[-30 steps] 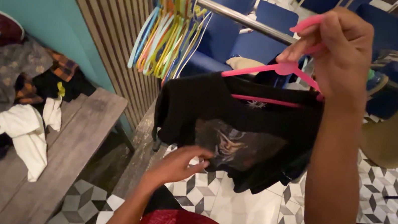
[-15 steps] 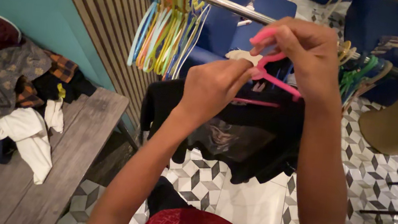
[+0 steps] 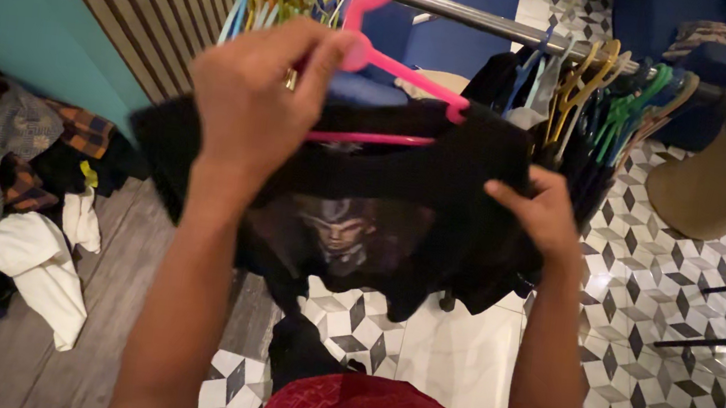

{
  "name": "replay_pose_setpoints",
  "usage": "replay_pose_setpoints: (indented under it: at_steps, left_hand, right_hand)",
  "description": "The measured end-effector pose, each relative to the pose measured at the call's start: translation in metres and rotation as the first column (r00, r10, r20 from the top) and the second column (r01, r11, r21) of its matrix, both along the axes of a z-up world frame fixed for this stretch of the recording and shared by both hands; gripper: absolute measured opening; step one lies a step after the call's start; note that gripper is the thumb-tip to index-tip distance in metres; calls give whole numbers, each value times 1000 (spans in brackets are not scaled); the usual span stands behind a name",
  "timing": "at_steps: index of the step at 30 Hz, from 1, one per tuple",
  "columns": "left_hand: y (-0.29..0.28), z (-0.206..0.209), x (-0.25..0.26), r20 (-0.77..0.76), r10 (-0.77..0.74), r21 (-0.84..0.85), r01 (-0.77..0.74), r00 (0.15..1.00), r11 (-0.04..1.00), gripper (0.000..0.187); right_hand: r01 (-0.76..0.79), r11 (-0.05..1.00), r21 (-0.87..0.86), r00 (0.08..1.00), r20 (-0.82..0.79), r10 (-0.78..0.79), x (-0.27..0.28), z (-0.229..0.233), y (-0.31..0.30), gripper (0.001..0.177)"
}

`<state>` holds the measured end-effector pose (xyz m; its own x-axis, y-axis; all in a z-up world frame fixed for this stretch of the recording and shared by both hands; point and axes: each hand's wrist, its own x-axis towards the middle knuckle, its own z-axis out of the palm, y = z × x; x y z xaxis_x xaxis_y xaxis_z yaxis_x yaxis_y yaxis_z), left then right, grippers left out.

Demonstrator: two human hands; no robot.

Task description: The person smooths a black graphic t-shirt on a wooden table, then picks up a pink hanger and places the t-shirt on it. They hang the t-shirt on a metal clothing rack. The person then picks up a black sweatshirt from a pile of clothes and lays it flat on the table.

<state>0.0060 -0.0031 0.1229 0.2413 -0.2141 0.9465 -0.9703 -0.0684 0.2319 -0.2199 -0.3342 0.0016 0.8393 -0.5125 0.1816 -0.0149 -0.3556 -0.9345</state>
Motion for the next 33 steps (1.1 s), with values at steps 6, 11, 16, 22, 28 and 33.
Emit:
replay_pose_setpoints:
  at_steps: [6,11,16,22,28,33]
  left_hand:
    - [34,26,17,105,48,-2,-48,993,999,17]
    - [41,35,13,188,114,42,-124,975,991,22]
    - [42,41,6,213,106,40,-117,971,992,23]
    - [46,44,1,170,76,12,-79,982,997,20]
    - [43,38,8,121,97,-23,-95,988,995,22]
    - [32,33,15,49,136,-65,-132,990,989,23]
  right_hand:
    - [52,999,8,985,-162,-50,7,-77,-12,28]
    - [-25,919,-393,992,-124,-25,9,-29,17,42]
    - [-84,981,-176,885,439,154,1,22,63,25]
    - [-566,730,384,790,507,346,63,-58,64,53]
    - [73,990,123,812,-584,12,98,-170,62,51]
    - [-394,914,101,904,-134,405,86,-105,69,36]
